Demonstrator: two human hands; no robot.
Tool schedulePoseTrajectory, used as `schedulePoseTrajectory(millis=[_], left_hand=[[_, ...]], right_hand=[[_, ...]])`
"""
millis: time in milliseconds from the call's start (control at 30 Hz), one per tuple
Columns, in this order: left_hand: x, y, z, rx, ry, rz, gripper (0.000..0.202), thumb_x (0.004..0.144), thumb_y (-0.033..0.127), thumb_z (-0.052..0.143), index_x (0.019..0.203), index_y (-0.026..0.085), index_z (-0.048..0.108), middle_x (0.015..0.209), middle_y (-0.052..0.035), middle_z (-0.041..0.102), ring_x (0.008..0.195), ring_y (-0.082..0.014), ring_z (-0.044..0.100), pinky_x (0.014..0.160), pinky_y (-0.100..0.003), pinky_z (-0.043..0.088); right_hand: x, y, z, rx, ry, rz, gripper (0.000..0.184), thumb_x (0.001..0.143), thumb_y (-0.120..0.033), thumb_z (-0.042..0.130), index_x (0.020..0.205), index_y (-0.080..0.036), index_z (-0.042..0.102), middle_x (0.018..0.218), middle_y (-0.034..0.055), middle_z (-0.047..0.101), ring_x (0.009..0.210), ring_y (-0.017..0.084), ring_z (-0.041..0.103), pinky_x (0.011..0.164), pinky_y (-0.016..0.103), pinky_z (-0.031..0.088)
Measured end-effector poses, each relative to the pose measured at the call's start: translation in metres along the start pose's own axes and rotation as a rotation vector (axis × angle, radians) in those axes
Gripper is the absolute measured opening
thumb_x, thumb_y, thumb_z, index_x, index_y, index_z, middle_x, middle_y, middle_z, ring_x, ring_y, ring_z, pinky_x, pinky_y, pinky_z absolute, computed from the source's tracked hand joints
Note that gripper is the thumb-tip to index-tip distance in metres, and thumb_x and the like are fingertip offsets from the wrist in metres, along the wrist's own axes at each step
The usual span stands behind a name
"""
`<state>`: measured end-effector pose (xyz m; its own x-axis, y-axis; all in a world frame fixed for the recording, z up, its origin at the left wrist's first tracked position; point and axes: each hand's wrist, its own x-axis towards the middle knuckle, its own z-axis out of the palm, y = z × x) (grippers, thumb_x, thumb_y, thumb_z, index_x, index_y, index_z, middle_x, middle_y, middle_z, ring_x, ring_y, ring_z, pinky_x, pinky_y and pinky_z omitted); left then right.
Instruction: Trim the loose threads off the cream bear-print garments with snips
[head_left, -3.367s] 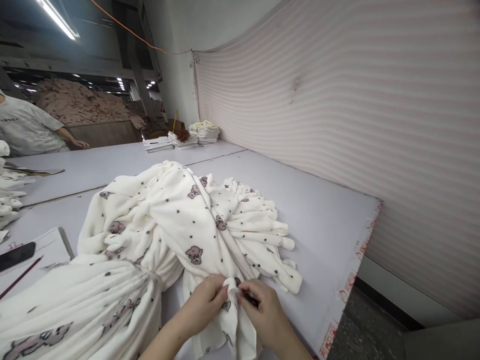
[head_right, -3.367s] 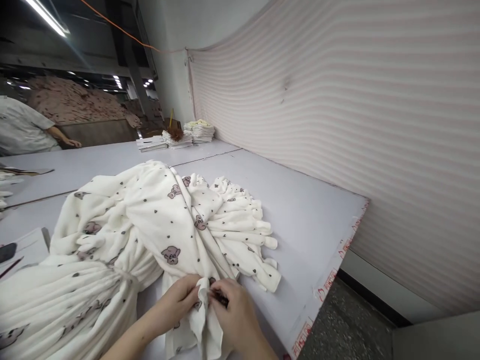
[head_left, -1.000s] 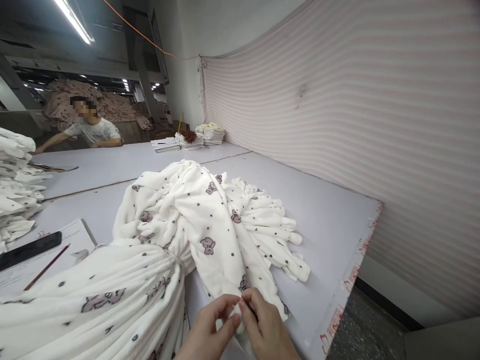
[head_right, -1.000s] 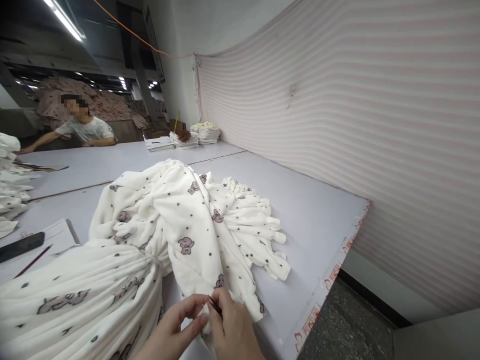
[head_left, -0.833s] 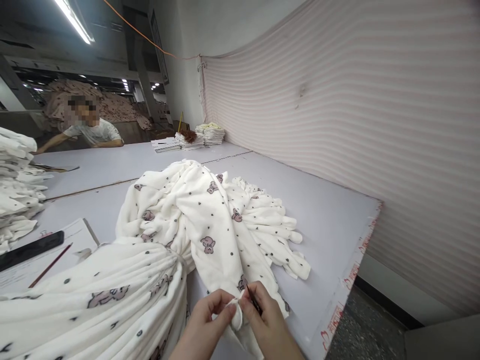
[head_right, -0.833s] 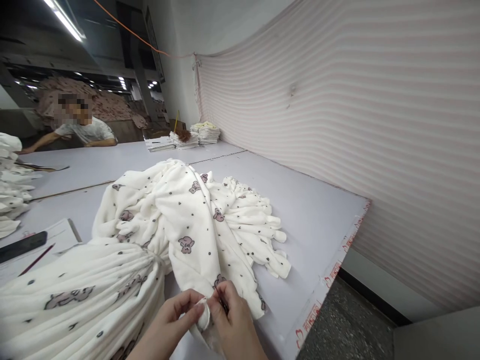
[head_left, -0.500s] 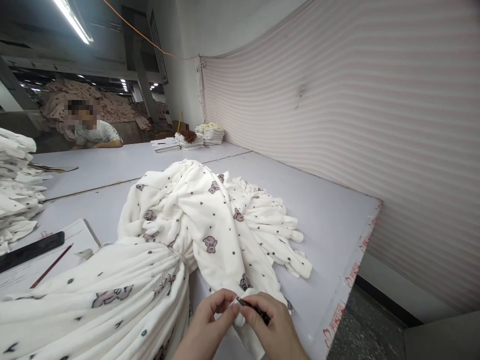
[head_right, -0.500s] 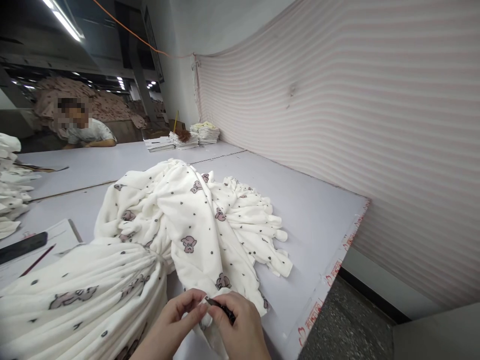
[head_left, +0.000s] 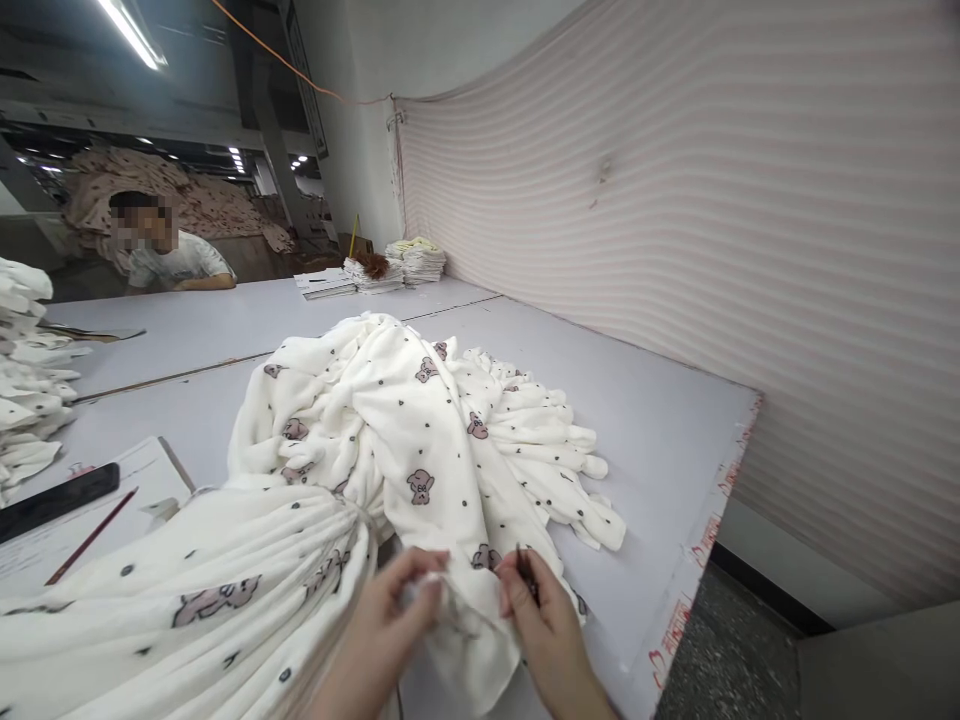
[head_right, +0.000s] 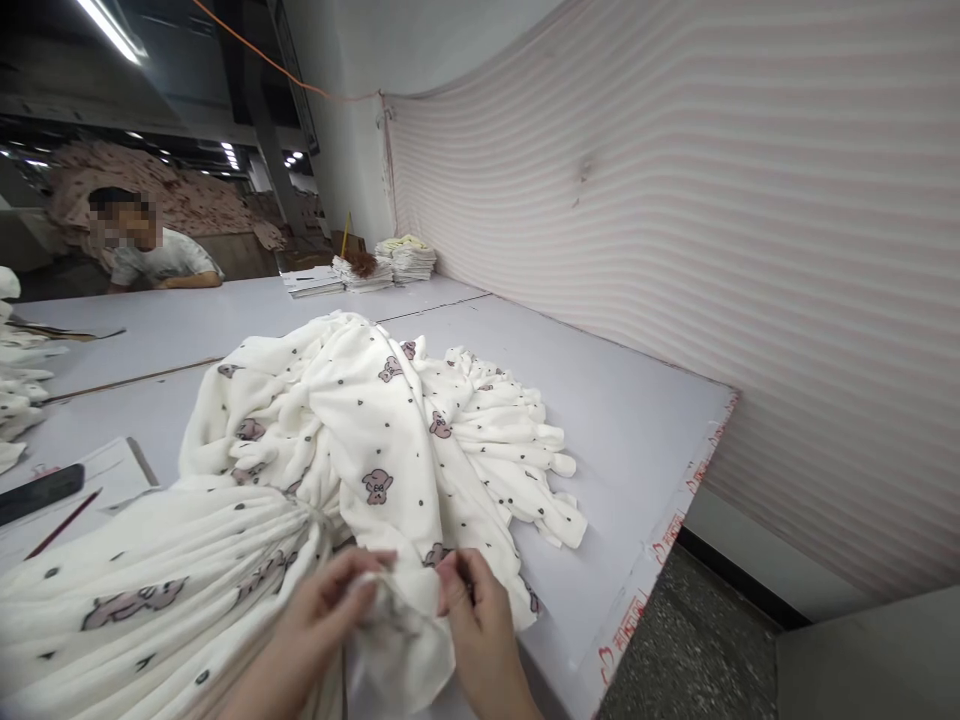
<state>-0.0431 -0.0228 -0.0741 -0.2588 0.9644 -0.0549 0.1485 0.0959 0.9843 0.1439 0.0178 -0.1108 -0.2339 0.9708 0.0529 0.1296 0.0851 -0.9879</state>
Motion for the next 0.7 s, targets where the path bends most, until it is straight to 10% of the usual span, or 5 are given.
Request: schedulePoseTrajectory(millis=[100,200,400,567,700], left_hand=[[0.007,0.015,-0.034,-0.369,0.250,-0.024,0.017,0.079,0.036,0.062,0.079,0.024,0.049,0.063,0.0065,0.063,0.056,-0.0145,0.057,0.061,-0.027,0.048],[0.010,0.021,-0.042,-0.022,0.190,0.118,0.012,0.080,0.034,0.062,0.080,0.025,0.054,0.062,0.0066,0.056,0.052,-0.0129,0.052,0.055,-0.023,0.043],[0.001,-0.016,0.007,0.920,-0.424,0.012,0.029,0.072,0.016,0.060,0.100,0.020,0.066,0.100,-0.0087,0.064,0.086,-0.0289,0.066,0.076,-0.039,0.046],[-0.002,-0.030,0.039,0.778,-0.513,0.124,0.053,0.078,0.017,0.055,0.131,0.021,0.048,0.111,-0.0102,0.063,0.094,-0.0257,0.064,0.081,-0.035,0.047],[0.001,-0.032,0.064,0.606,-0.487,0.195,0.055,0.080,0.014,0.052,0.134,0.020,0.040,0.113,-0.0104,0.063,0.095,-0.0232,0.063,0.082,-0.031,0.046]], right_hand=[[-0.001,0.019,-0.014,-0.074,0.015,0.109,0.030,0.092,-0.047,0.047,0.090,-0.020,0.060,0.062,-0.0022,0.055,0.062,0.017,0.054,0.059,0.025,0.042],[-0.007,0.042,-0.018,-0.266,-0.050,0.051,0.026,0.083,-0.033,0.060,0.107,-0.023,0.065,0.088,0.0043,0.063,0.079,0.022,0.060,0.069,0.029,0.045],[0.010,0.061,-0.021,-0.250,0.023,0.073,0.017,0.081,-0.032,0.059,0.070,-0.021,0.064,0.077,0.0039,0.059,0.077,0.023,0.055,0.073,0.033,0.043],[0.026,0.050,-0.035,0.044,-0.035,0.293,0.028,0.082,-0.043,0.060,0.078,-0.016,0.065,0.066,0.0003,0.060,0.058,0.015,0.054,0.054,0.024,0.044],[0.017,0.034,-0.036,0.218,-0.021,0.410,0.038,0.081,-0.051,0.061,0.084,-0.013,0.065,0.048,-0.0078,0.043,0.037,0.006,0.026,0.038,0.018,0.024]])
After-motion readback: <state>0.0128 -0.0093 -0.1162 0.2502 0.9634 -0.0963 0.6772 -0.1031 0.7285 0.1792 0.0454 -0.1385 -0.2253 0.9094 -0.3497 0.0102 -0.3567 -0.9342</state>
